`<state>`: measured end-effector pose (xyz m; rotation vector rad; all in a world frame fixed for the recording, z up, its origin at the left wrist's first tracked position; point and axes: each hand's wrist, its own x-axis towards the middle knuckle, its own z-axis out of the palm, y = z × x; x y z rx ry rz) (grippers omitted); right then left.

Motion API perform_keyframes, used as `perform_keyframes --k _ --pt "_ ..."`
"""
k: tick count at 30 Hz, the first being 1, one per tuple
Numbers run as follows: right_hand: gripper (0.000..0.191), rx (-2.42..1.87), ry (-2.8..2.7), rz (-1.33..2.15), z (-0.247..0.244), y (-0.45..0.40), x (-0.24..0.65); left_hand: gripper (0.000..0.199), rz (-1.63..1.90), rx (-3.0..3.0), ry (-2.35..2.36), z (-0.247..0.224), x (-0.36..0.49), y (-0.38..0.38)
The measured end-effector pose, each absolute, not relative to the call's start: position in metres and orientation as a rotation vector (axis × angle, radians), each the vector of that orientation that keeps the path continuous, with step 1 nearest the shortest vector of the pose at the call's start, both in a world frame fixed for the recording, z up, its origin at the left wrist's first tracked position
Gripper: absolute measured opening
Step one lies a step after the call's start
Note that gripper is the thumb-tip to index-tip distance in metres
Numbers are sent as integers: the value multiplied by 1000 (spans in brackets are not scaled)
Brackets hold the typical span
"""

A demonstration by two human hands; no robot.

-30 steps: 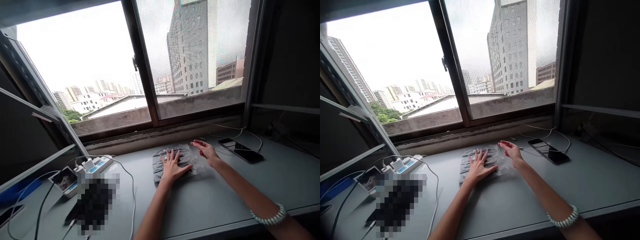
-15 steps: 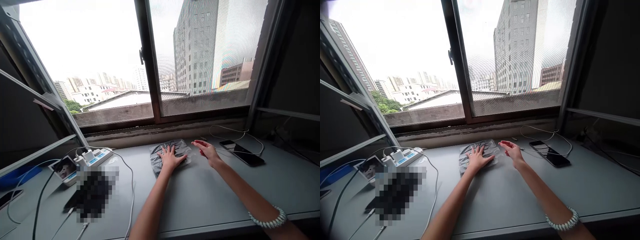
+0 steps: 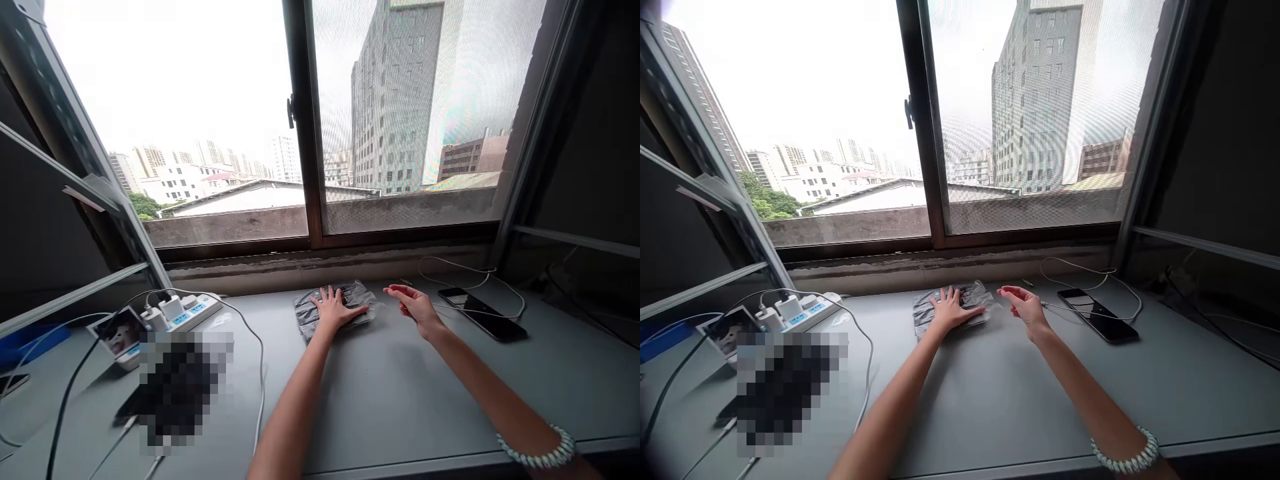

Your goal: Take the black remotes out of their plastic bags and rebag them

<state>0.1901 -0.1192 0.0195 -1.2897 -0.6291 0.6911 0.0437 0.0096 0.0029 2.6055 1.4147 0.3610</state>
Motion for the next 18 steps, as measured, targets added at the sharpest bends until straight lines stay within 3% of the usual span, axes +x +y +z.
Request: perform_keyframes --k 7,18 --pt "31 -1327 -645 660 19 -119 196 103 423 2387 1772 4 39 14" --pt "27 -1394 -696 680 11 -118 191 86 444 2201 2039 9 -16 30"
